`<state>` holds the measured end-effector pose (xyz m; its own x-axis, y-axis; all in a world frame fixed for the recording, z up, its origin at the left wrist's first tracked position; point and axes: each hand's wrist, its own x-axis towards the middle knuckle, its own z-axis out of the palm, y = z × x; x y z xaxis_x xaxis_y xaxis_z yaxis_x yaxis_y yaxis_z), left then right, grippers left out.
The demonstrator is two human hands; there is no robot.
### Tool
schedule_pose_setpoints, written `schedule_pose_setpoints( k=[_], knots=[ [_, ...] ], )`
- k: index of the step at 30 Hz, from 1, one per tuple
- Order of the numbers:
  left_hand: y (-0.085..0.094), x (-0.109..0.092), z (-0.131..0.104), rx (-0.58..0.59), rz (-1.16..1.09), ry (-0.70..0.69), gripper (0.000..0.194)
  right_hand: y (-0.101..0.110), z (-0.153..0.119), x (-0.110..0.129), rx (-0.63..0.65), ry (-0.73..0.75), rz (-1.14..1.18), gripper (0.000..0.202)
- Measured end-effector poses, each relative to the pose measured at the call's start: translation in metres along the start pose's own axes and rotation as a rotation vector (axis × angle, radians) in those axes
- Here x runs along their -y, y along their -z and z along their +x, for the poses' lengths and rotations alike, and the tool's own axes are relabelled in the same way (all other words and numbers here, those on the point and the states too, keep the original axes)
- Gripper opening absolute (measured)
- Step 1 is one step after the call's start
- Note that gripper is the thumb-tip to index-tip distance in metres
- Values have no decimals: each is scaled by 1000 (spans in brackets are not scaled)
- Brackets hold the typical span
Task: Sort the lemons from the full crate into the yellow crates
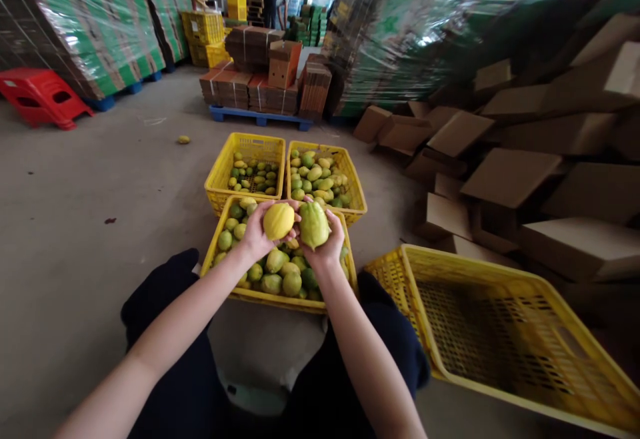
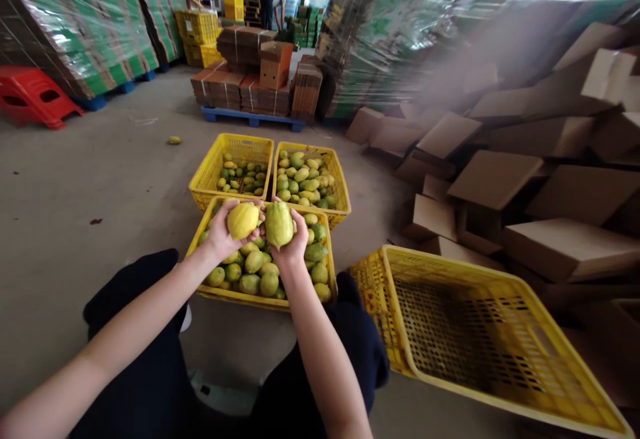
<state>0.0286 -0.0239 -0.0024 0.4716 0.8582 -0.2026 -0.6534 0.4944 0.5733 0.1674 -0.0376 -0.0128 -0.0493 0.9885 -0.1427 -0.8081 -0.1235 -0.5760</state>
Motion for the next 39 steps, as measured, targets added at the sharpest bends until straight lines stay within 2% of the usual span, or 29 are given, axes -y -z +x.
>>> schedule_pose_setpoints(
  k=[3, 6, 11, 15, 22, 26, 30, 35, 39],
  knots=[
    [-1, 8, 2, -93, -122, 41, 21, 3, 2, 2, -28, 10, 123, 45],
    [-2, 9, 4, -151, -275, 2, 12, 6, 2, 4, -28, 39, 193, 41],
    [2, 5, 10, -300, -446, -33, 22, 8, 2, -2, -12, 14, 168, 38],
    [6, 4, 10, -351, -480, -60, 24, 8, 5, -9, -31, -21, 147, 37],
    [5, 1, 10, -313, -511, -84, 31, 8, 9, -12, -99, -64, 158, 30],
    [0, 0, 8, -301, -500, -39, 29, 2, 8, -12, -180, -76, 192, 27],
    [-5, -1, 6, -281, -392, 23, 23, -2, 7, -11, -261, -63, 188, 21],
    [-6, -3, 6, -239, -349, 24, 20, -1, 7, -10, -231, -18, 132, 16],
    [-6, -3, 5, -235, -359, 7, 20, 0, 6, -10, -196, -37, 143, 16]
  ],
)
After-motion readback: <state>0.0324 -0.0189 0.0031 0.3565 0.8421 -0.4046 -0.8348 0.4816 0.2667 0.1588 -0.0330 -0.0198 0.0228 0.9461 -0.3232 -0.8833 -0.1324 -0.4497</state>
